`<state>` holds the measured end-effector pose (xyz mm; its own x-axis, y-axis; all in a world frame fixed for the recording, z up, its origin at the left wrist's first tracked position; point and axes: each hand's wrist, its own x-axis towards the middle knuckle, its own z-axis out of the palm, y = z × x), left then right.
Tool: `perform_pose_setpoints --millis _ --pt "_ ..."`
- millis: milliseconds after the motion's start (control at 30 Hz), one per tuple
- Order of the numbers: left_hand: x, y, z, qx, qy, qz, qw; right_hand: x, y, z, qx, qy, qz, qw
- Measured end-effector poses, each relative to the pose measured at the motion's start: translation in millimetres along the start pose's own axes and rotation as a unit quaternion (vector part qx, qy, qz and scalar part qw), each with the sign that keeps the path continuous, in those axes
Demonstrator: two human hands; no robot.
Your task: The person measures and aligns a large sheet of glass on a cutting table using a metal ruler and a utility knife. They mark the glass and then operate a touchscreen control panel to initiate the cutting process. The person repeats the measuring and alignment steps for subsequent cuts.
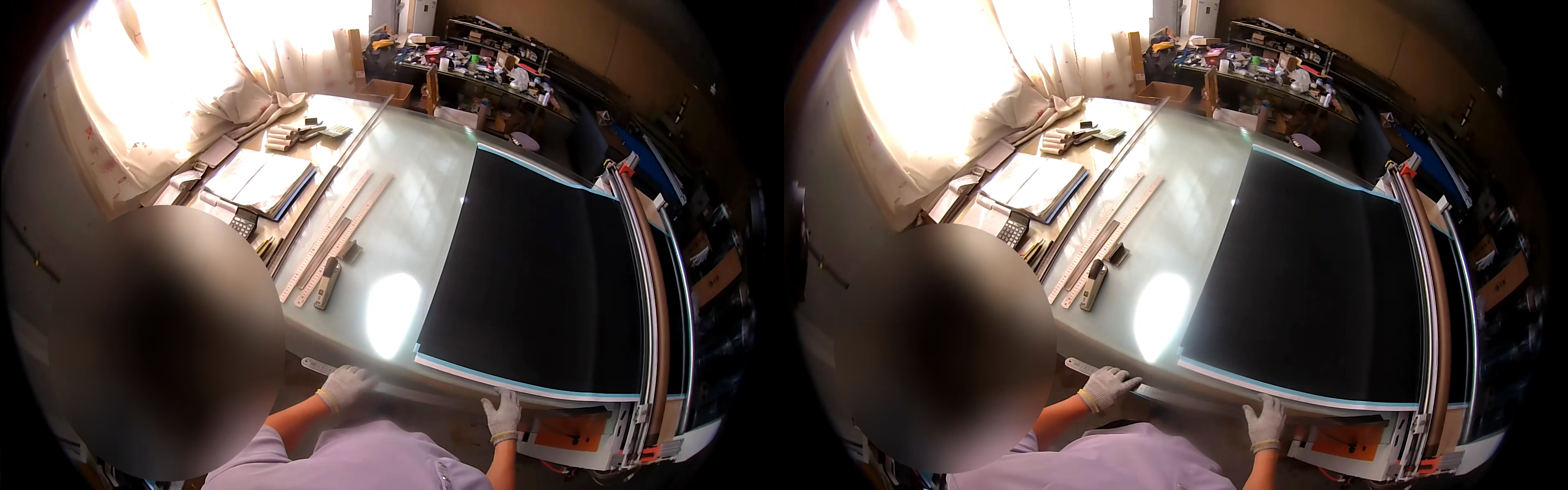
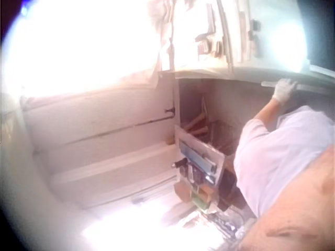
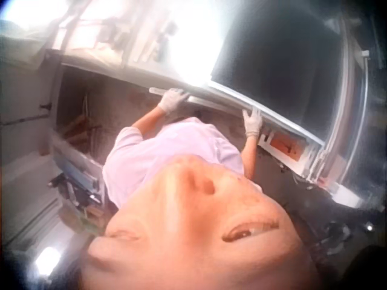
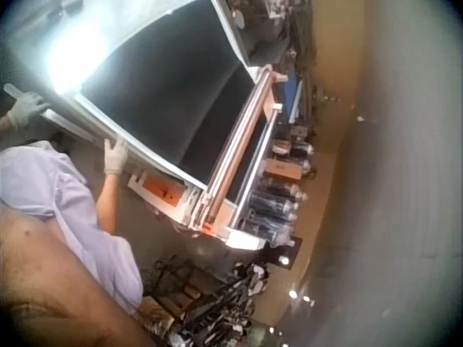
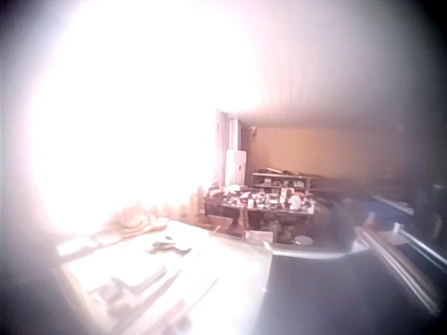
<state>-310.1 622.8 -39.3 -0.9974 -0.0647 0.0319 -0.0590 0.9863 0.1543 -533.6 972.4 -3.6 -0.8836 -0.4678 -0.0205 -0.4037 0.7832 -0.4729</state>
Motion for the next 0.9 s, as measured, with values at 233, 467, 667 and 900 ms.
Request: perform_pose_setpoints --millis 233,467,667,900 --pt "41.4 -46.8 -46.4 -0.054 0.054 0.001 0.997 27.6 -15.7 15.9 -0.133 -0.235 -0.071 0.96" --pt "34.4 -99.0 -9.8 -0.12 0.13 -0.05 0.983 22.6 9.5 12.4 -0.147 -0.132 0.003 0.98" --pt "88.8 -37.3 -21.2 -0.165 0.062 -0.006 0.984 -5.5 -9.1 -1.3 -0.164 -0.032 0.041 0.985" --pt "176.4 81.2 -47.5 -0.244 -0.047 0.075 0.966 49.6 -25.9 -15.9 -0.151 0.017 -0.007 0.988"
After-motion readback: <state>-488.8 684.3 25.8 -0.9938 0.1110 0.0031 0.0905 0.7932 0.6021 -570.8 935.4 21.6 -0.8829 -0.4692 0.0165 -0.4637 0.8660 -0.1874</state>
